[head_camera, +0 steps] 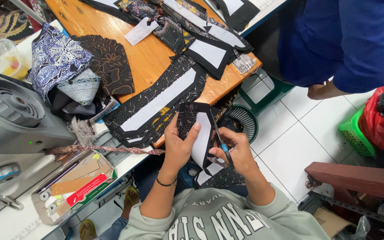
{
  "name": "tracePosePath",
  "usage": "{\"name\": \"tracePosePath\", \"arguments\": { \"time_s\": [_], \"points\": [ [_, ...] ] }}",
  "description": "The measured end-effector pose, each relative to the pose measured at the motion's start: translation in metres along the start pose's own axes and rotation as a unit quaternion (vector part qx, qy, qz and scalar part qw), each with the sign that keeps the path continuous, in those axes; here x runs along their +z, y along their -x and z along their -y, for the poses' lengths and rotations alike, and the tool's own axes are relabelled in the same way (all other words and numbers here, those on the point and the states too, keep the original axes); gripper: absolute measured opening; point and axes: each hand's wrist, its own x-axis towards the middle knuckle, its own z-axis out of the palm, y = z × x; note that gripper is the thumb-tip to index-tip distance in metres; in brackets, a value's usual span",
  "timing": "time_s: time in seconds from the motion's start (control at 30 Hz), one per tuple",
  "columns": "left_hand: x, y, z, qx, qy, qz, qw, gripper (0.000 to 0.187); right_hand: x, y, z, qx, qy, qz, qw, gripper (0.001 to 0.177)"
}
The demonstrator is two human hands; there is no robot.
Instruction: The person uses scissors to cut a piece of patterned black fabric along a white paper template. The person holds the fabric and template with one hand and cuts with the other, then places the cut piece on the table.
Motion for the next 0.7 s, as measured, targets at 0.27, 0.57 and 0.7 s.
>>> {"name": "tracePosePath", "arguments": {
  "time_s": [0.27, 0.57, 0.7],
  "points": [
    [-0.0002, 0.0010, -0.0009, -0.001, 0.006, -0.005, 1.000, 0.029, 0.0032, -0.0001, -0.0002, -0.011, -0.005, -0.010, 1.000, 0.047],
    [-0.0002, 0.0004, -0.0026, 0.004, 0.013, -0.010, 1.000, 0.031, 0.0039, -0.0004, 0.0046, -0.005, -0.011, -0.002, 1.000, 0.048],
    [-0.0007, 0.0022, -0.0009, 0.010, 0.004, -0.010, 1.000, 0.031, 0.0031, -0.0002, 0.0031, 0.000, 0.000, 0.000, 1.000, 0.049]
  ]
}}
